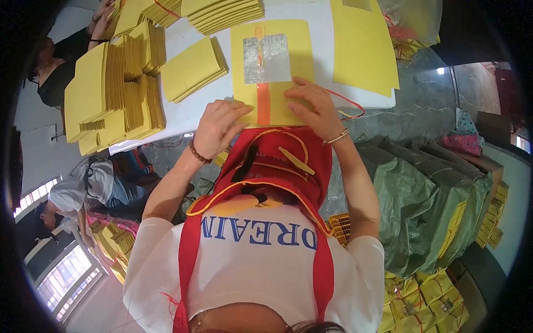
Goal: Folding and stacking yellow joss paper with gold and silver foil details.
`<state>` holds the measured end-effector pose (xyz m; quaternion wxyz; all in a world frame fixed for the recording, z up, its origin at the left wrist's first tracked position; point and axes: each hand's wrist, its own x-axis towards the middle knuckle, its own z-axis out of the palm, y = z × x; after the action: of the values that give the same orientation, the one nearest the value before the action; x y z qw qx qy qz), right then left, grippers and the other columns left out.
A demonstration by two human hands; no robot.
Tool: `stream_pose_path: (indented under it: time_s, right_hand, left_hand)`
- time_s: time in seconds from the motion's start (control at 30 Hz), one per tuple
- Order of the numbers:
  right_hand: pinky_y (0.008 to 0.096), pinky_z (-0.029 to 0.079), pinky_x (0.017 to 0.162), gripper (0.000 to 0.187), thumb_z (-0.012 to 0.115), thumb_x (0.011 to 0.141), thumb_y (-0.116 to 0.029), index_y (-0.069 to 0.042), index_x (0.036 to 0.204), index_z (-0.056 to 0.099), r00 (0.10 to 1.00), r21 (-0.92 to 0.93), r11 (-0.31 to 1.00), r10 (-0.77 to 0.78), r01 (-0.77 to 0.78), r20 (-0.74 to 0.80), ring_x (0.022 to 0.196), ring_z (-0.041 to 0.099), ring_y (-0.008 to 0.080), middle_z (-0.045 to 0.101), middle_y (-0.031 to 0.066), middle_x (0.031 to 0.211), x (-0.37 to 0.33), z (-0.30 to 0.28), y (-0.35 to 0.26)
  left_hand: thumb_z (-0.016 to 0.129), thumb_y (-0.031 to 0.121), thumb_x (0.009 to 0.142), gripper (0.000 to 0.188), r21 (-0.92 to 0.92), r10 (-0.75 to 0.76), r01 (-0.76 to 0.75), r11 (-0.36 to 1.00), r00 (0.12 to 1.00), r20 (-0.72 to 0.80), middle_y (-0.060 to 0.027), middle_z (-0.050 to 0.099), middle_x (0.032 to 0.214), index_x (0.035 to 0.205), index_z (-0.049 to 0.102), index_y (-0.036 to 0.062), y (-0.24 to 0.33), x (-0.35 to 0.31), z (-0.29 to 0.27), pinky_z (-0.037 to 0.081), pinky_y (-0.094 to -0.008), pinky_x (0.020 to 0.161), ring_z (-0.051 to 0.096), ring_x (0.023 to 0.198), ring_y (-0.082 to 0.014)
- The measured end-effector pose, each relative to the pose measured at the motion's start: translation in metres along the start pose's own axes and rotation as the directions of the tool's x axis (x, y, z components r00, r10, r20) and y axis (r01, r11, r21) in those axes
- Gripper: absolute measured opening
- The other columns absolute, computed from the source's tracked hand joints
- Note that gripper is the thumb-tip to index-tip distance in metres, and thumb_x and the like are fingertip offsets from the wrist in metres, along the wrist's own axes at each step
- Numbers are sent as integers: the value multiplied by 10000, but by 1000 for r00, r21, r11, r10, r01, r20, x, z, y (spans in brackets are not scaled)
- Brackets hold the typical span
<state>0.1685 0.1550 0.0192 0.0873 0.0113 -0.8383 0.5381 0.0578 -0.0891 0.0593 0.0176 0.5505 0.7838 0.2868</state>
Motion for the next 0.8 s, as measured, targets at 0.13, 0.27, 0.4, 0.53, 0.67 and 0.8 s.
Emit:
stream_pose_path:
  time_s: [0.13,0.27,0.4,0.53,0.67,0.8]
  right_hand:
    - [381,310,1023,275,566,866,-220,-61,1087,611,995,232,970,88,-77,-41,1226,442,268,611,86,1116,-1,-3,0]
    - [374,317,1025,392,552,868,-290,-46,1175,555,989,506,852,150,-133,8,1267,393,246,589,85,1148,-1,-11,-2]
    - [364,280,1051,542,652,783,-307,-60,1243,507,993,324,946,60,-25,-99,1309,335,246,529,93,1243,-5,-11,-2]
    - [373,257,1066,622,732,696,-237,-65,1249,504,991,183,983,18,6,-130,1312,334,257,503,101,1279,-13,-4,-8]
    - [383,301,1048,617,739,671,-124,-78,1242,511,993,-129,990,-70,58,-96,1292,365,279,510,95,1273,-14,-1,-8]
    - [366,350,1014,543,691,687,-28,-87,1206,544,990,-44,997,-67,62,-128,1258,414,276,509,108,1277,-14,0,9]
  left_hand:
    - [648,130,785,168,-79,-43,40,996,998,-39,-67,611,800,942,635,74,-9,8,-2,420,-338,669,548,729,-241]
    - [614,130,826,85,-140,-146,137,981,987,-61,-88,602,740,872,643,65,-14,11,0,431,-355,620,543,670,-266]
    - [603,113,834,83,-212,-174,156,965,983,-65,-104,607,763,864,637,44,-13,7,2,446,-366,634,553,696,-281]
    - [598,98,837,84,-228,-118,89,970,986,-116,-118,608,773,869,632,28,-6,5,3,457,-358,660,563,720,-286]
    - [592,83,839,89,-270,-182,148,951,978,-106,-123,606,776,887,628,17,-6,1,7,464,-360,659,567,732,-285]
    - [585,73,838,91,-268,-204,181,946,977,-63,-123,607,776,894,625,13,-8,3,4,463,-363,638,563,722,-287]
